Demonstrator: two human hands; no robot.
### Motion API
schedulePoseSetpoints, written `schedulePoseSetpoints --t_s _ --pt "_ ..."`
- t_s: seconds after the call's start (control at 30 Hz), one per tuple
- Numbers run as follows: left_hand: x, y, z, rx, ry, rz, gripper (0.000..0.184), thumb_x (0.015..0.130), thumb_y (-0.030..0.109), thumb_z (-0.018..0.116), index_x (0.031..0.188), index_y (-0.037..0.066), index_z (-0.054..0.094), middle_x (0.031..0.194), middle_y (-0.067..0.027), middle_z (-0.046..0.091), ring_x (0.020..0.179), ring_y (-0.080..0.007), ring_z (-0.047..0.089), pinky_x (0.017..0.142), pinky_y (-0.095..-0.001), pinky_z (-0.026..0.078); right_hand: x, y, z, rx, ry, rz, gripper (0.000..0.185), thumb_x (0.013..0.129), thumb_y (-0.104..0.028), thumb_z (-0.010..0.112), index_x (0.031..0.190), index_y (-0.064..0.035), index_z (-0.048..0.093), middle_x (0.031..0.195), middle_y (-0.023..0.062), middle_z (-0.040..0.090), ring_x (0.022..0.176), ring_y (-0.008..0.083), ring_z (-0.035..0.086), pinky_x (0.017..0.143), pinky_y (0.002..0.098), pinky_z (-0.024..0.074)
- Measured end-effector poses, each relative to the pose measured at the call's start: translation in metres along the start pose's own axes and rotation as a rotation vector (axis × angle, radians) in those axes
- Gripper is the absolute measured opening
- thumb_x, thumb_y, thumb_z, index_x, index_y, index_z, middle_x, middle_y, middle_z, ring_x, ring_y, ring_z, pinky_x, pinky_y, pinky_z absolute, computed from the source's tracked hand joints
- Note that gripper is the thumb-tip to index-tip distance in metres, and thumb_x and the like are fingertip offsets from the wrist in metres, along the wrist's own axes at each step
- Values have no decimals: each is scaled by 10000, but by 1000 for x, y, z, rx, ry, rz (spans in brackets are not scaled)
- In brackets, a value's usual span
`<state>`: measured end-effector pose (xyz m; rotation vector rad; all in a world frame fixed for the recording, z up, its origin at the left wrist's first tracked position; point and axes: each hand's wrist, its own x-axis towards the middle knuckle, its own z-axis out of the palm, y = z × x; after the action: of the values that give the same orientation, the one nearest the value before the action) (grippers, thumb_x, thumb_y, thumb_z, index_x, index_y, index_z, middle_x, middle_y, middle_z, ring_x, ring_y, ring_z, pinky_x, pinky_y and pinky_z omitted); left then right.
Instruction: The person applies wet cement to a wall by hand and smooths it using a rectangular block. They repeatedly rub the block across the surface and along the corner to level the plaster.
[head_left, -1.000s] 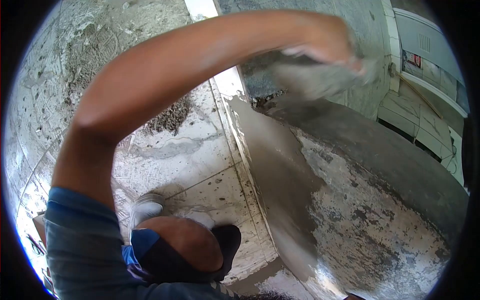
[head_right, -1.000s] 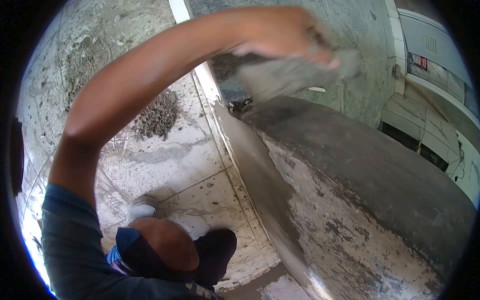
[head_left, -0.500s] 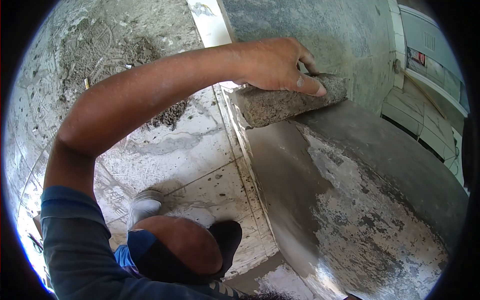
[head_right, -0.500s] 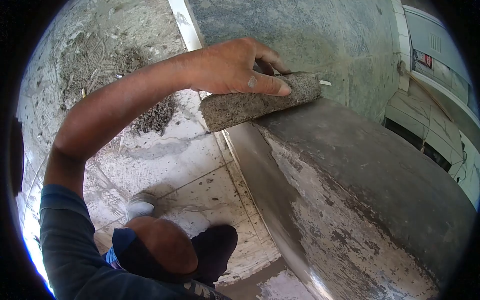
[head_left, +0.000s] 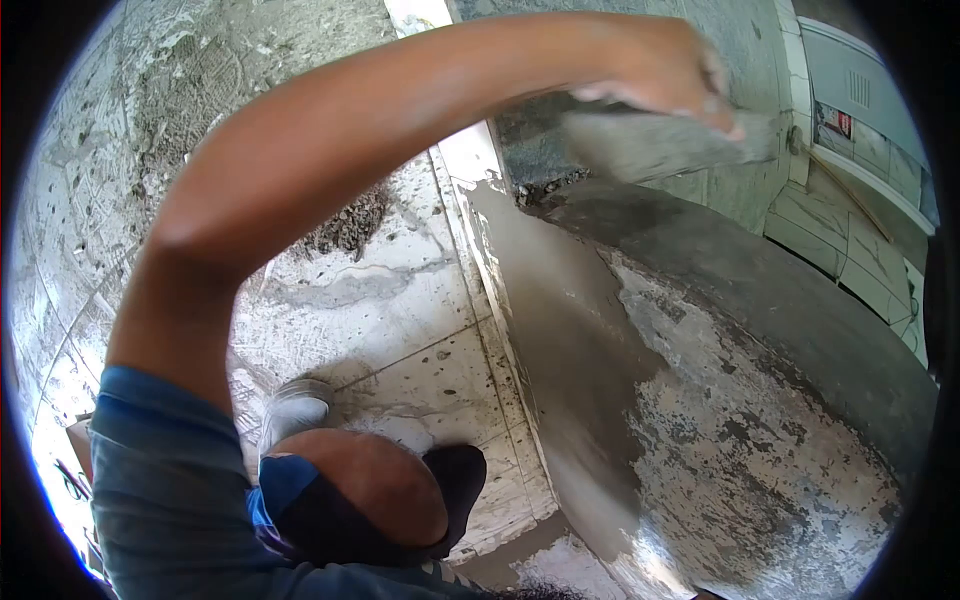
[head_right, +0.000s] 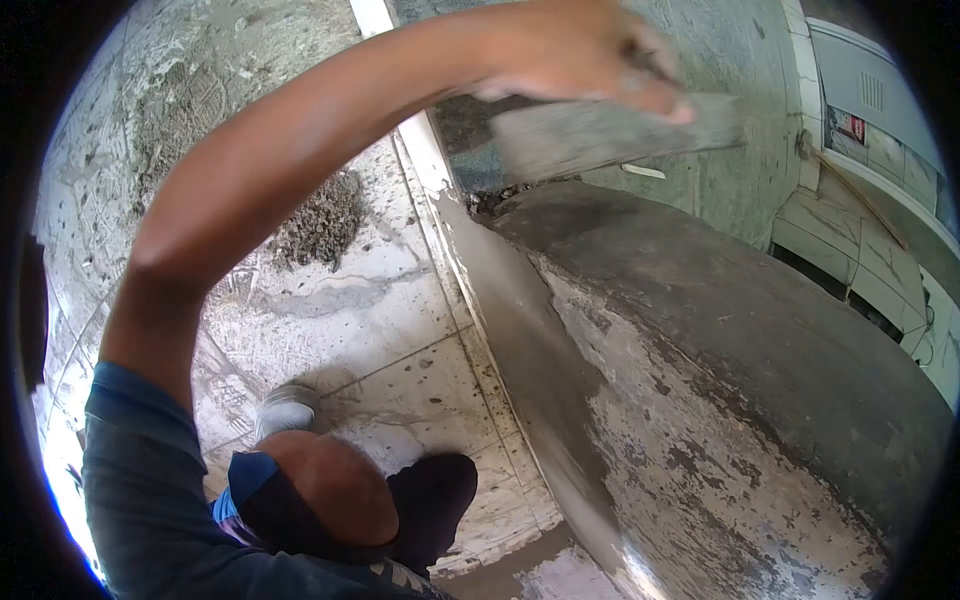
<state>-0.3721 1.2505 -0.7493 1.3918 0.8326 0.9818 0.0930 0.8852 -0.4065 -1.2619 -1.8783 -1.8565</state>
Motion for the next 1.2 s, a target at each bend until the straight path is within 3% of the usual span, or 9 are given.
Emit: schedulePoseSetpoints --t_s 0.33,0.53,0.67,0.7,0.73,0.77,0.83,0.9,1.2 --pt "-59 3 38 118 63 -38 437 862 439 682 1065 52 666 1081 -160 646 1056 -278 610 966 -400 468 6 4 0 -2 13 -17 666 970 -481 471 1335 75 427 1389 302 392 1296 446 387 1028 554 327" --pt "69 11 62 252 483 180 445 887 399 653 1117 19 643 1093 -177 647 1034 -267 644 872 -430 535 10 8 1 23 27 -21 688 964 -491 480 1320 96 444 1383 305 399 1294 443 392 1029 548 331" --pt "-20 57 -1 -110 457 158 536 890 324 632 1284 -23 521 1119 -244 629 1015 -358 615 887 -414 476 10 12 1 16 52 -21 702 960 -499 485 1310 110 455 1379 307 404 1293 440 395 1030 544 333" --pt "-29 23 8 50 712 431 523 887 345 636 1246 -24 541 1047 -223 657 943 -321 641 817 -400 505 8 11 3 20 54 -14 706 959 -500 486 1308 113 458 1378 308 405 1292 440 396 1030 543 334" --pt "-66 15 20 -15 590 100 612 821 500 638 1189 14 593 1009 -195 659 851 -310 679 755 -419 555 8 11 4 22 64 -13 710 958 -502 488 1305 117 461 1378 308 406 1292 439 397 1030 542 334" --pt "-100 4 35 -38 794 422 685 811 412 676 1298 -35 496 1052 -226 622 919 -303 638 816 -428 523 9 12 6 26 69 -13 714 957 -504 489 1303 120 464 1377 309 407 1291 439 398 1031 540 335" --pt "-171 -24 85 116 865 167 805 800 282 709 1415 -69 327 1184 -246 528 1063 -321 549 928 -434 446 14 15 8 38 80 -12 721 955 -507 492 1298 127 470 1375 310 410 1291 437 399 1031 538 336" --pt "-206 -36 139 -123 805 45 868 798 182 708 1468 -55 209 1288 -252 398 1174 -337 426 1013 -443 345 16 19 8 52 81 -9 725 954 -509 493 1295 131 472 1374 310 411 1290 437 400 1031 537 337" --pt "-162 -36 190 -13 1007 71 861 826 209 715 1468 -51 203 1251 -243 325 1136 -359 391 995 -454 347 25 20 2 -66 148 -96 692 947 -533 499 1235 94 551 1300 283 493 1208 407 483 988 528 372"
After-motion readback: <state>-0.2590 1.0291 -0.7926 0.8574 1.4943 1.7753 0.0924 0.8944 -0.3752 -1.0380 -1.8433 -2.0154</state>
